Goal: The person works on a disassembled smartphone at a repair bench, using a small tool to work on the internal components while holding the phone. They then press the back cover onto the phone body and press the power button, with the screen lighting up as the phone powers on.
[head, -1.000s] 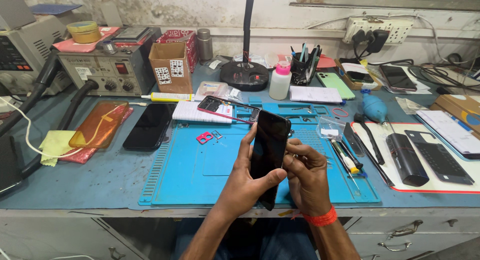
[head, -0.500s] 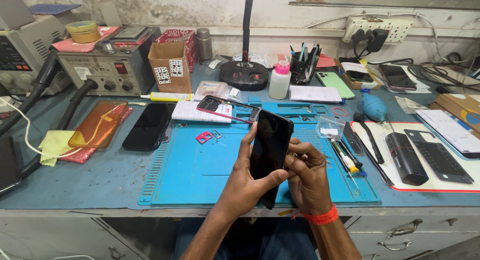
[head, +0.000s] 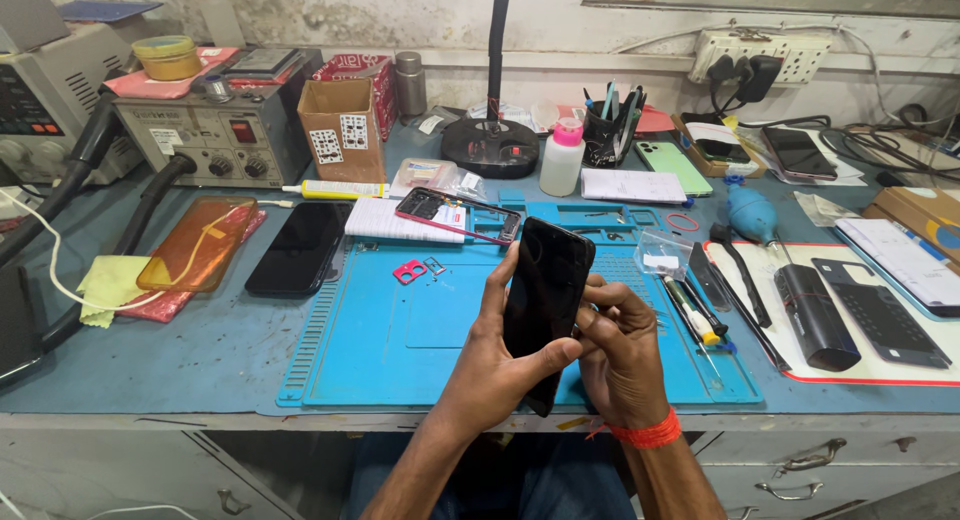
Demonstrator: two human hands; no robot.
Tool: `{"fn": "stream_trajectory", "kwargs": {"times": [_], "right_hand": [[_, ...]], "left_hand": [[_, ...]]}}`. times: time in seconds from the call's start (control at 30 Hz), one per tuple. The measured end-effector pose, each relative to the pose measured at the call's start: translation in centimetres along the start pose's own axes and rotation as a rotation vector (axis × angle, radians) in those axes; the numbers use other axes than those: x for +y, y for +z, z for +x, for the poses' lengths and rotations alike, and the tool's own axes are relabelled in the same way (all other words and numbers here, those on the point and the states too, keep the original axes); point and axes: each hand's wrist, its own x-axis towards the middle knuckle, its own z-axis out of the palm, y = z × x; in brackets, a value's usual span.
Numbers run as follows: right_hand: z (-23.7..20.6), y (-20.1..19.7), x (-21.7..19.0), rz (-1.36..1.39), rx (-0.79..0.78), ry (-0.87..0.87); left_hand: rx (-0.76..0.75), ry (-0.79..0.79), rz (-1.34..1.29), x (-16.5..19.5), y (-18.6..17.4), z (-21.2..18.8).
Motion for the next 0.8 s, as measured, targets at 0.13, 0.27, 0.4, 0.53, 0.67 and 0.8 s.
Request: {"fn": "stream_trajectory", "kwargs": {"times": [0.13, 0.27, 0.4, 0.53, 0.67, 0.8], "right_hand": [[0.10, 0.29, -0.23, 0.009, 0.006, 0.004], [0.06, 0.29, -0.31, 0.003, 0.019, 0.012], [0.11, 0.31, -0.36, -0.007, 0.025, 0.006], [0.18, 0.59, -0.56, 0.001, 0.001, 0.005], [0.25, 0.86, -0.70, -0.012, -0.006, 0.007], [0.30, 0.88, -0.67, -0.013, -0.012, 0.006]], "left_hand": [[0.000, 0.003, 0.020, 0.10, 0.00, 0.01], [-0.001, 0.007, 0.018, 0.10, 0.04, 0.08], [0.001, 0.007, 0.043, 0.11, 0.05, 0.09], [0.007, -0.020, 0.062, 0.21, 0.06, 0.08], [0.007, -0.042, 0.085, 0.25, 0.07, 0.18], [0.008, -0.018, 0.076, 0.24, 0.07, 0.11]]}}
